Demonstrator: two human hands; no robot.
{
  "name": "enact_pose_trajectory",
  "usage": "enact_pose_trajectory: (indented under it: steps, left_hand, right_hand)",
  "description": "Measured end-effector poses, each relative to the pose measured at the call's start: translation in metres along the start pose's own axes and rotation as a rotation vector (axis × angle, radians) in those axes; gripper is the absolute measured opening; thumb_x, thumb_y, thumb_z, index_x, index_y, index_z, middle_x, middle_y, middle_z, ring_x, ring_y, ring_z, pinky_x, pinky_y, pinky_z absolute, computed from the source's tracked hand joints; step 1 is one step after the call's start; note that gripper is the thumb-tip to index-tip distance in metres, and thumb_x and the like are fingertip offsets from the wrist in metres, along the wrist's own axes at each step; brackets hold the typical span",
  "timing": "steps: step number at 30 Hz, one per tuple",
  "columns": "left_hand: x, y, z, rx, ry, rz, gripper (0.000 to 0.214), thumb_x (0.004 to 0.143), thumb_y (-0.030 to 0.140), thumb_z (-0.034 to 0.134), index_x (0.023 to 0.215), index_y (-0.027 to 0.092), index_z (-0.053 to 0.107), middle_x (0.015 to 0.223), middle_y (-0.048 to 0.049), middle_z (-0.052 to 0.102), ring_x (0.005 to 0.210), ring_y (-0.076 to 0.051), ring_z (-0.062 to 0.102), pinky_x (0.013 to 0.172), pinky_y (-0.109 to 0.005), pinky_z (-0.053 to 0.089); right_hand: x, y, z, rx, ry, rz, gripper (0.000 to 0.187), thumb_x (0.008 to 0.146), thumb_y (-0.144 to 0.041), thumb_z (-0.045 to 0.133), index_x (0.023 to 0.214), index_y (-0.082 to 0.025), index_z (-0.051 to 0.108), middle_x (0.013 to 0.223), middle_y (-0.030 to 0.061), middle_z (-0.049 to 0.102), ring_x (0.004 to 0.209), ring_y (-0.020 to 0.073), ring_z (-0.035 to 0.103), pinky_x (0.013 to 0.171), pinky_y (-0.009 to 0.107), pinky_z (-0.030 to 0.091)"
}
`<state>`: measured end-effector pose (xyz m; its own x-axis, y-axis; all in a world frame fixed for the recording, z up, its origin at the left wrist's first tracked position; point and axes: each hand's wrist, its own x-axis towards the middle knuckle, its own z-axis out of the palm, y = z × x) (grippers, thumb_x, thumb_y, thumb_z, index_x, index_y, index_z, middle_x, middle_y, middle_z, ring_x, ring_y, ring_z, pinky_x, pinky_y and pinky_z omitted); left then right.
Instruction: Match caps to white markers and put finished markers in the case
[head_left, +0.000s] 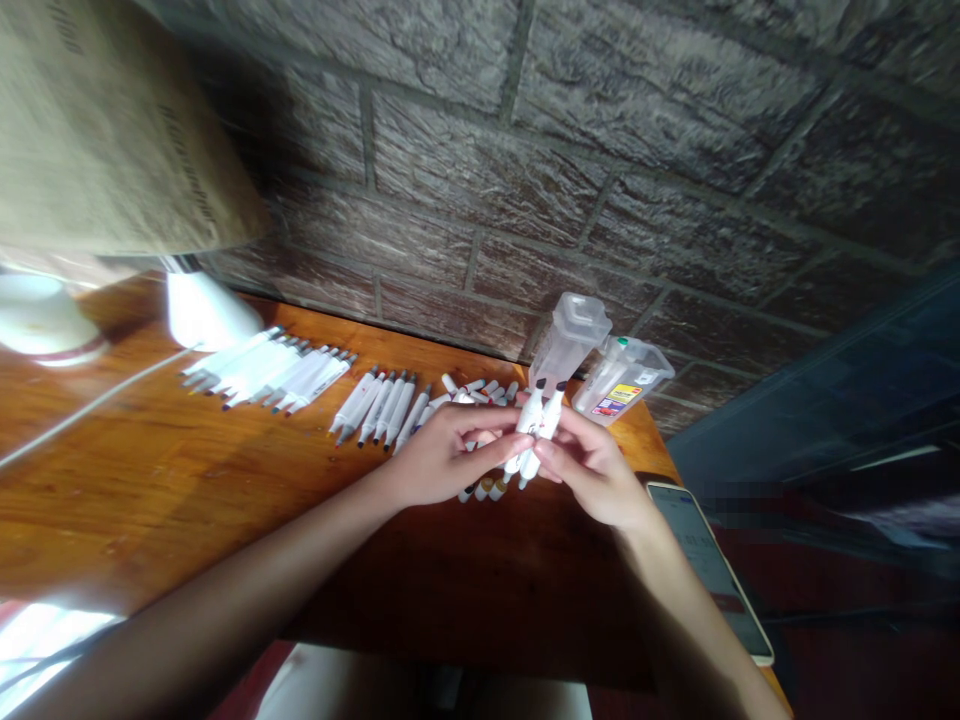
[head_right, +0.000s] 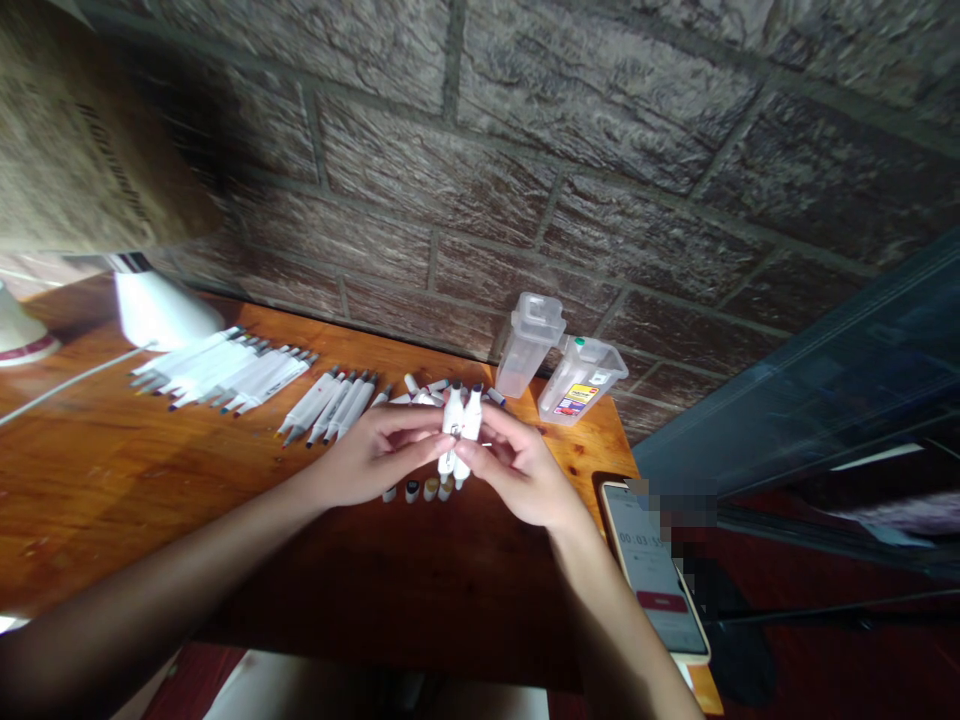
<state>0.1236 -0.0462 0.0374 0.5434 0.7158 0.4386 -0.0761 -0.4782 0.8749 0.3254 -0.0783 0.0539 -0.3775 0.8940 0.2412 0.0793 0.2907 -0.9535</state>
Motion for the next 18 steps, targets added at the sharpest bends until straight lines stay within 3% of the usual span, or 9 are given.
enact_pose_trajectory:
  steps: [4,9,18]
  left_hand:
    - [0.0005,0.004,-0.0027,0.133,0.029,0.17,0.023,0.09,0.028,0.068,0.104,0.013,0.078,0.081,-0.0051,0.073,0.069,-0.013,0.061,0.064,-0.021,0.048]
    - [0.0029,0.0013,-0.0038,0.189,0.068,0.389,0.025,0.086,0.02,0.072,0.11,0.014,0.077,0.102,-0.0098,0.078,0.09,-0.017,0.072,0.082,-0.022,0.053]
    - [0.0018,0.0065,-0.0048,0.171,0.035,0.305,0.019,0.087,0.02,0.071,0.104,0.015,0.078,0.092,-0.0059,0.077,0.077,-0.013,0.067,0.072,-0.019,0.05]
  right_hand:
    - [-0.0018,-0.0024,-0.004,-0.084,-0.049,-0.139,0.028,0.092,-0.032,0.068,0.12,-0.03,0.072,0.109,0.0038,0.075,0.096,0.0175,0.07,0.089,0.03,0.057]
    - [-0.0027,-0.0016,-0.006,-0.158,-0.037,-0.197,0.024,0.09,-0.035,0.07,0.113,-0.03,0.074,0.118,0.005,0.073,0.107,0.02,0.07,0.092,0.031,0.058]
    - [-0.0027,-0.0011,-0.0031,-0.057,-0.039,-0.131,0.031,0.089,-0.036,0.071,0.119,-0.03,0.073,0.114,0.0049,0.076,0.103,0.0202,0.071,0.091,0.033,0.059]
